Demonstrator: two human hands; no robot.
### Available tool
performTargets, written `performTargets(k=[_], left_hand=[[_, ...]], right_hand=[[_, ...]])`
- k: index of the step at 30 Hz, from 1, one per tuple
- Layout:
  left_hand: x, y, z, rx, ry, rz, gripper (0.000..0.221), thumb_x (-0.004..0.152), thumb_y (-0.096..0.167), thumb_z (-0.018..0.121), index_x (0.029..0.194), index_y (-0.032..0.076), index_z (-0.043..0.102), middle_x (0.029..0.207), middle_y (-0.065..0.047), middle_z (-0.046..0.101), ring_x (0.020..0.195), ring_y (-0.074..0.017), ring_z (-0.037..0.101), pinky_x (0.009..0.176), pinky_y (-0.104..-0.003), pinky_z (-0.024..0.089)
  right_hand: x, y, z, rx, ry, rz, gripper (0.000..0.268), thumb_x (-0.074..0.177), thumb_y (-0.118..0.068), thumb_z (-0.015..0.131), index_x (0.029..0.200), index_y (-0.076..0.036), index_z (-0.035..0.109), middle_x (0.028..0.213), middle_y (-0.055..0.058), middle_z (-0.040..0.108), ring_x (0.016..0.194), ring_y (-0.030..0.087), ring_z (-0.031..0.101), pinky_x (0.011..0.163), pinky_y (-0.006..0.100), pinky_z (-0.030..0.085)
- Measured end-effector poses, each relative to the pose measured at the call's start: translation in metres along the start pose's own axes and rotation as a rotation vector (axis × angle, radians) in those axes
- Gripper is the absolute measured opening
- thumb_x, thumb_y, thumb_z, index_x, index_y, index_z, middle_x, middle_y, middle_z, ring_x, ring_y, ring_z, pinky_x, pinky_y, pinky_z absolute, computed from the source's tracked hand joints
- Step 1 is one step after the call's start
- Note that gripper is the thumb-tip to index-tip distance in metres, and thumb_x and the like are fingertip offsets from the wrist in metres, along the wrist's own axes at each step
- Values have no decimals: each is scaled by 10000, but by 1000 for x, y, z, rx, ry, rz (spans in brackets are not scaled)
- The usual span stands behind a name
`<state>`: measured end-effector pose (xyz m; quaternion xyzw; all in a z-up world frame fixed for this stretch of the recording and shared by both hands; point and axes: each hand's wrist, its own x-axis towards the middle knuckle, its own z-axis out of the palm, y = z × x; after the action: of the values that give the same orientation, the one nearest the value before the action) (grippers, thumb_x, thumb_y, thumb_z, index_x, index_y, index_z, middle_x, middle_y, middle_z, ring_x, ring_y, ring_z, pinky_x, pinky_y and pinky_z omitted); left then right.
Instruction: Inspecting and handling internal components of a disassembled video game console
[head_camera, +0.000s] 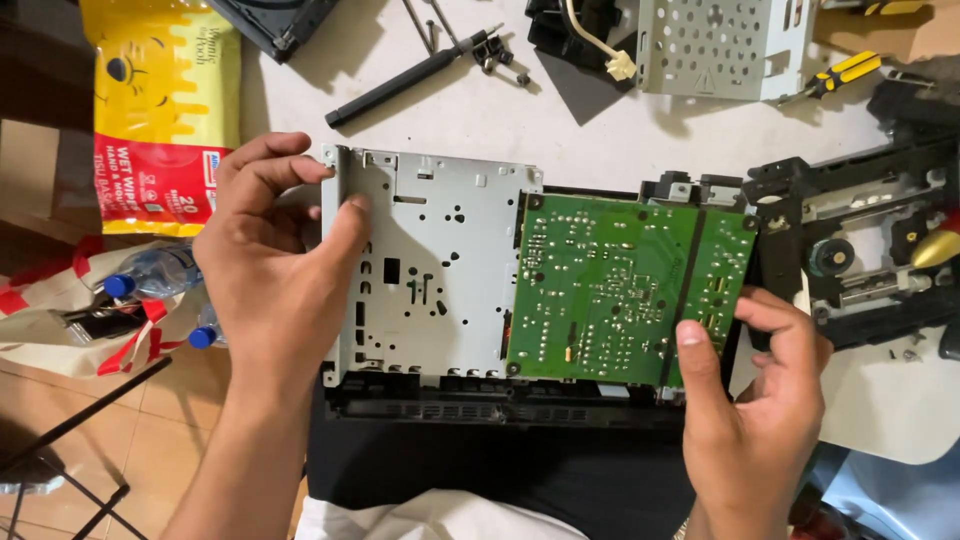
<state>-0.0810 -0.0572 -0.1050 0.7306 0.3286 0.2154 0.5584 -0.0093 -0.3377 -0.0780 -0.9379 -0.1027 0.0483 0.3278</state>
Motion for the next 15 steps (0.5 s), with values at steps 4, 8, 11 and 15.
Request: performTargets(k=[4,8,11,15], left_hand=[[-4,14,0,-44,55,0,204,913,-47,700,1074,31,602,1169,-42,567,891,-84,465,768,-190,400],[-5,23,0,-228,55,2,201,949,-98,674,1098,6,587,1050,-58,645,857,-76,583,808,-169,498],[2,16,0,-202,23,91,214,939,-112,661,1097,6,577,1206,-93,663,859,-82,582,768,-165,483],[7,5,-3,-228,-29,70,226,952,-102,644,1119,11,542,1076,-64,625,915,-85,583,826,-180,492]], right_hand=[[-1,-4,-3,393,26,129,282,984,15,615,1208,29,443,1202,165,602,964,164,563,871,237,431],[-2,-13,-10,507,46,133,318,1000,33,620,1200,-15,376,1132,159,624,897,138,579,772,202,441],[13,4,-8,381,20,21,292,985,-57,716,1161,22,498,1106,137,650,883,146,580,816,240,430],[22,10,0,107,41,-59,303,946,-138,767,1153,23,615,1195,114,605,1021,216,528,820,313,409]])
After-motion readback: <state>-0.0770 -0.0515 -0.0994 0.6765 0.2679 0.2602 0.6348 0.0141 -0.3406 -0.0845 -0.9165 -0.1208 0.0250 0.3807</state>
